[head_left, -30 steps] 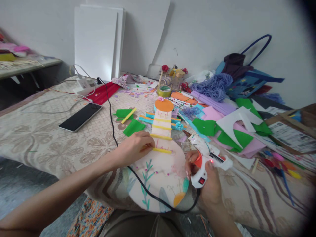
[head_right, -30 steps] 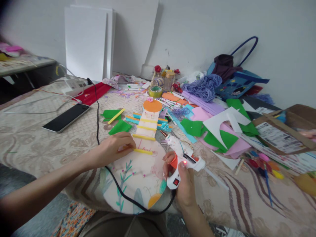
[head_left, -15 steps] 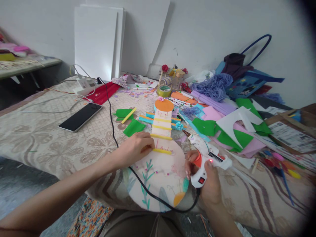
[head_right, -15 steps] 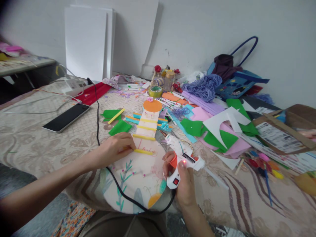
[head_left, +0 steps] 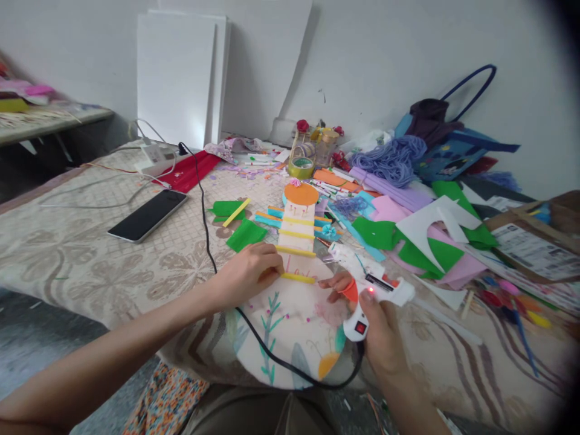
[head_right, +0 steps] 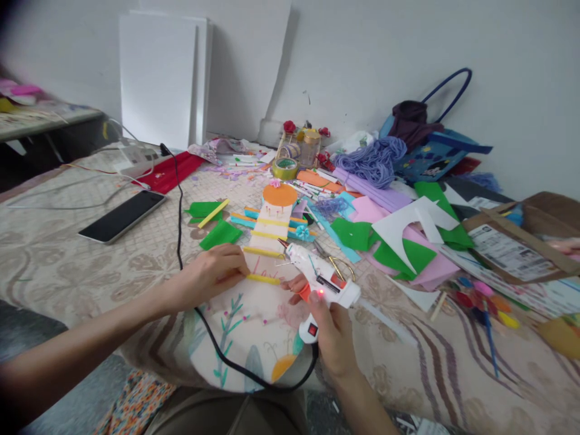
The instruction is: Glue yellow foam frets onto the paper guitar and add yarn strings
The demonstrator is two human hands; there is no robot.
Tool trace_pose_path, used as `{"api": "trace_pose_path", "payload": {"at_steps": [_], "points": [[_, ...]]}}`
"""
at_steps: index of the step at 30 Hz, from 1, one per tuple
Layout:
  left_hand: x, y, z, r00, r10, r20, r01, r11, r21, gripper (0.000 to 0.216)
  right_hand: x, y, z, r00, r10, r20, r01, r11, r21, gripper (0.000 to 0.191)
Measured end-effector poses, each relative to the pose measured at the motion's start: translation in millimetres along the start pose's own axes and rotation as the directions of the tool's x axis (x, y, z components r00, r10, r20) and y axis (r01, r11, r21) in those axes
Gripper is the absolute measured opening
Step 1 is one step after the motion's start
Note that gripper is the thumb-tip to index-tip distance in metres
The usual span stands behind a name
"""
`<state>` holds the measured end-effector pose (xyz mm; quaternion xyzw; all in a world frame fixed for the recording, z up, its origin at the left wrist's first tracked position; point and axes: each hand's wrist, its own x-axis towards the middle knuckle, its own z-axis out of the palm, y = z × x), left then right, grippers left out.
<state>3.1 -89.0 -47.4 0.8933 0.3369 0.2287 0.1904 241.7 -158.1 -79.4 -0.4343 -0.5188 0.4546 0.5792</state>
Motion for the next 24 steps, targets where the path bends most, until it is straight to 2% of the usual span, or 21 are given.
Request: {"api": "trace_pose_path", "payload": {"at_steps": [7, 10, 12, 14, 19, 24], "points": [[-5.5, -0.1, -6.3, 0.998, -0.063, -0.015, 0.062, 0.997, -0.054, 0.011, 0.9, 6.9, -0.4, 1.000, 0.013, -0.007, -0.013, 1.000, 0.028, 0.026], [-11.3, -2.7, -10.6, 0.993, -0.080, -0.085, 0.076, 0.996, -0.049, 0.015, 0.0, 5.3, -0.2, 1.000, -0.010, 0.008, 0.010, 0.999, 0.039, 0.028], [-14.9, -3.3, -12.8, 0.989, -0.048, -0.142, 0.042, 0.998, -0.045, 0.017, -0.1, 4.4, 0.1, 1.000, -0.019, 0.007, 0.018, 0.999, 0.046, 0.029], [-17.4, -1.8, -14.6, 0.988, 0.033, -0.152, -0.042, 0.998, -0.050, 0.019, 0.3, 4.5, 0.3, 1.000, -0.014, 0.004, 0.014, 0.998, 0.059, 0.029], [-16.9, 4.2, -16.3, 0.972, 0.235, -0.024, -0.236, 0.971, -0.035, 0.027, 1.1, 5.4, 0.6, 1.000, -0.009, -0.001, 0.010, 0.997, 0.073, 0.027], [-9.6, 3.1, -12.4, 0.943, 0.311, 0.122, -0.309, 0.951, -0.034, 0.041, -1.0, 2.6, 2.4, 1.000, -0.002, -0.019, 0.003, 0.999, 0.054, 0.029]]}}
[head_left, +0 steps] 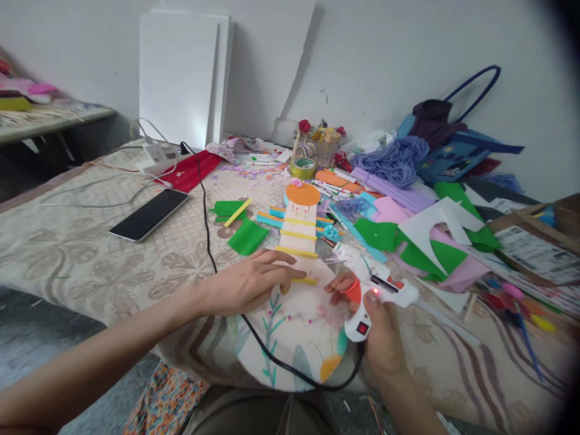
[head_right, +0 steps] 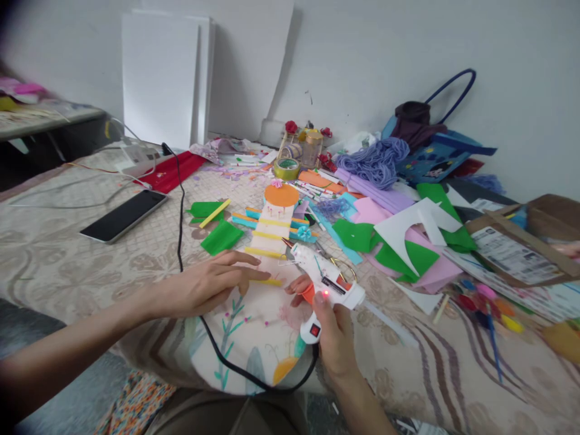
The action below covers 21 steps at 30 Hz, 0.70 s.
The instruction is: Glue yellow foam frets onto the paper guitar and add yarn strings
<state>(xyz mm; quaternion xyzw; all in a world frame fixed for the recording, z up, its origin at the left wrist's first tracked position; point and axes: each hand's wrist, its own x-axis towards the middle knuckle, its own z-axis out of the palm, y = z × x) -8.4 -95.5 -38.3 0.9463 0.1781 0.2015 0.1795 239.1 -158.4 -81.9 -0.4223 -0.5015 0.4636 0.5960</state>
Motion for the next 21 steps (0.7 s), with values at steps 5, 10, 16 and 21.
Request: {"api": "trace_pose_path", "payload": {"at_steps": [5, 10, 16, 21], "points": [[5.3, -1.1, 0.4, 0.998, 0.005, 0.065, -0.005, 1.000, 0.005, 0.042, 1.3, 1.3, 0.2, 1.000, -0.017, -0.010, 0.017, 1.000, 0.002, 0.028], [5.5, -2.9, -0.3, 0.997, 0.002, 0.082, -0.002, 1.000, -0.004, 0.050, 3.0, 4.1, -1.1, 1.000, -0.016, 0.005, 0.016, 1.000, 0.007, 0.029], [6.6, -6.6, -1.8, 0.996, 0.017, 0.089, -0.016, 1.000, -0.008, 0.048, 2.8, 4.4, -0.2, 1.000, 0.022, -0.002, -0.022, 1.000, -0.005, 0.027], [5.8, -6.9, -0.4, 0.997, 0.016, 0.081, -0.016, 1.000, 0.004, 0.045, 2.3, 3.7, 1.3, 0.998, 0.047, -0.049, -0.049, 0.998, -0.046, 0.028]]}}
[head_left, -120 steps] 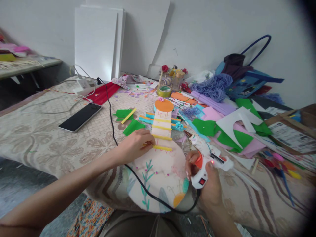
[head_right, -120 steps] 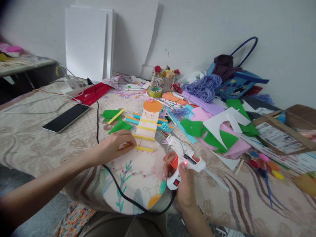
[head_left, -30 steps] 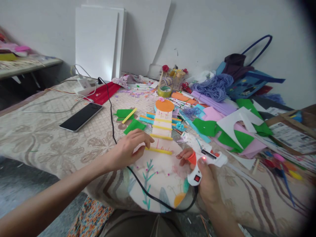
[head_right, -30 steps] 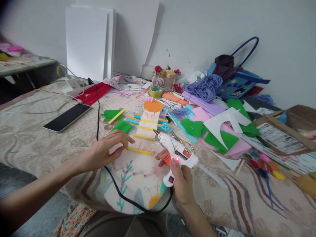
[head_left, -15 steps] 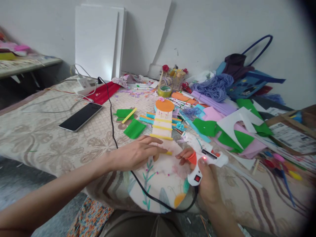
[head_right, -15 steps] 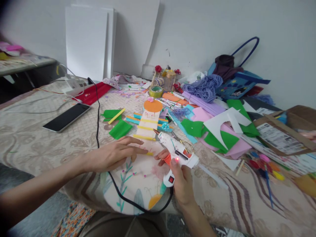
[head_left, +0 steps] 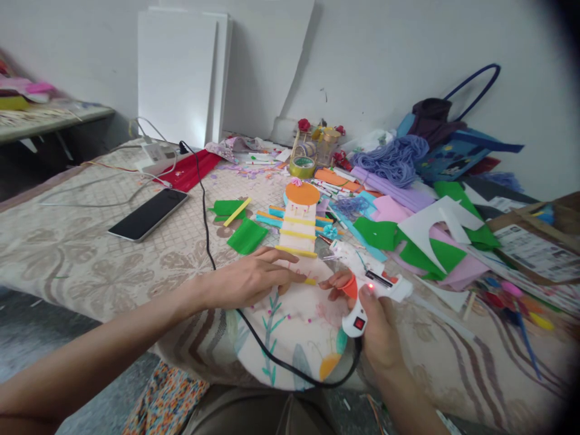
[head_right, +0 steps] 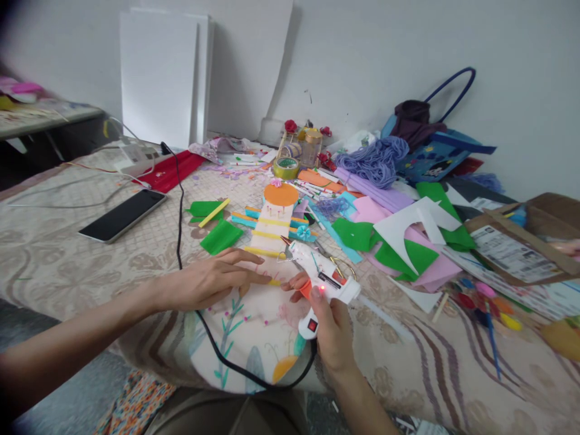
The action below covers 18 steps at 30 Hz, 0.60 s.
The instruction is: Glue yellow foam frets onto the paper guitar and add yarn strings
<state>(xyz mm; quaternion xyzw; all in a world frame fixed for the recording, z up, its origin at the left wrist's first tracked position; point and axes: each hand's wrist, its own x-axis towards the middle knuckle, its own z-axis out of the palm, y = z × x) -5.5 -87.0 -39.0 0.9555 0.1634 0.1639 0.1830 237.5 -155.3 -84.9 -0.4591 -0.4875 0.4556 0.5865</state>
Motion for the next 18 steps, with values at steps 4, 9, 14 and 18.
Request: {"api": "trace_pose_path", "payload": {"at_steps": [4, 9, 14, 18], "points": [[-0.1, 0.2, 0.4, 1.000, -0.009, 0.004, 0.009, 1.000, -0.013, 0.046, -0.2, -0.5, 0.2, 1.000, 0.005, 0.020, -0.004, 1.000, -0.009, 0.030], [-6.4, -1.1, -8.8, 0.995, -0.012, -0.104, -0.002, 0.991, -0.136, 0.033, 0.7, 0.1, -1.3, 0.999, 0.004, 0.031, -0.004, 1.000, 0.007, 0.029], [-24.5, -4.6, -14.2, 0.971, -0.071, -0.227, 0.050, 0.994, -0.098, 0.030, 2.1, -3.0, -0.4, 0.998, -0.030, 0.047, 0.032, 0.999, -0.034, 0.030], [-35.3, -6.7, -8.0, 0.969, -0.068, -0.237, 0.068, 0.998, -0.007, 0.031, 1.0, -6.6, 0.6, 0.998, -0.048, 0.040, 0.052, 0.994, -0.101, 0.031]]}}
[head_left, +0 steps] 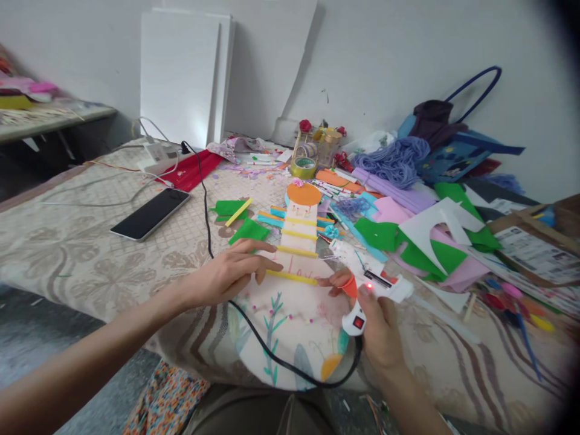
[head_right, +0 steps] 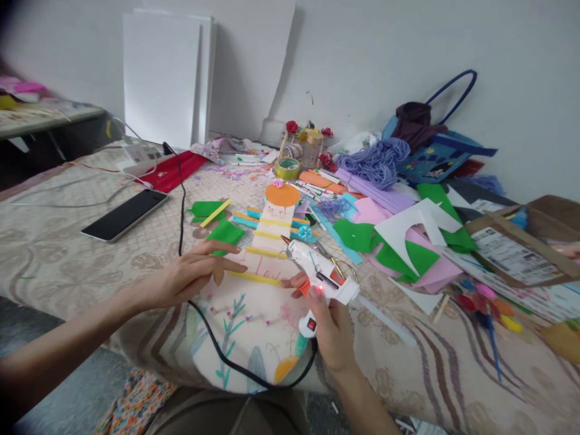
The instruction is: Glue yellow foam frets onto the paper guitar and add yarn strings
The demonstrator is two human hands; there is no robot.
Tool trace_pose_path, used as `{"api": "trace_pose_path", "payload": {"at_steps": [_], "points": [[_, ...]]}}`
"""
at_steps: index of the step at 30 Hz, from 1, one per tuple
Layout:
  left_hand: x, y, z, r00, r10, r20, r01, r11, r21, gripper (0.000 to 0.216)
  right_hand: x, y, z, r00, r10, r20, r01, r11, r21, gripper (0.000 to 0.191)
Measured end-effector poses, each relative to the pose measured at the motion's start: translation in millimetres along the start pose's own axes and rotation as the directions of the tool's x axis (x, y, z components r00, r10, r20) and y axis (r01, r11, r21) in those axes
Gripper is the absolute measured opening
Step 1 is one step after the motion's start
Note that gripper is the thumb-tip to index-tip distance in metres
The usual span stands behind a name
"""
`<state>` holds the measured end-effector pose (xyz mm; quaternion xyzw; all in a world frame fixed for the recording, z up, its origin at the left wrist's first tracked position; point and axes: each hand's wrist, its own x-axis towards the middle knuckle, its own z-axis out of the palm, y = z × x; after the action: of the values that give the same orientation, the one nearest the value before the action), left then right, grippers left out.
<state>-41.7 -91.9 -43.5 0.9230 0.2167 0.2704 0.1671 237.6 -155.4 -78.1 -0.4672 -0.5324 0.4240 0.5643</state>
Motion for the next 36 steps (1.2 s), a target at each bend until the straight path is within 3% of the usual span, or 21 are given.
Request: {"api": "trace_pose_path", "payload": {"at_steps": [4, 10, 20, 36], "points": [[-6.8, -2.7, 5.1, 1.000, 0.009, -0.026, -0.007, 0.999, 0.047, 0.030, -0.7, -1.8, -0.2, 1.000, -0.001, 0.007, 0.001, 0.998, -0.059, 0.030], [-16.6, -5.5, 10.4, 0.991, -0.062, -0.115, 0.072, 0.994, 0.081, 0.027, 2.2, -1.7, 3.7, 0.999, 0.004, -0.037, -0.003, 1.000, 0.015, 0.026], [-25.0, -6.0, 23.2, 0.936, -0.111, -0.335, 0.147, 0.985, 0.085, 0.032, 2.1, -0.2, 5.9, 0.997, 0.003, -0.073, 0.000, 0.999, 0.044, 0.025], [-25.2, -2.2, 25.9, 0.960, -0.026, -0.278, 0.055, 0.994, 0.097, 0.029, 4.5, 1.9, 6.0, 0.998, -0.010, -0.067, 0.013, 0.998, 0.057, 0.026]]}}
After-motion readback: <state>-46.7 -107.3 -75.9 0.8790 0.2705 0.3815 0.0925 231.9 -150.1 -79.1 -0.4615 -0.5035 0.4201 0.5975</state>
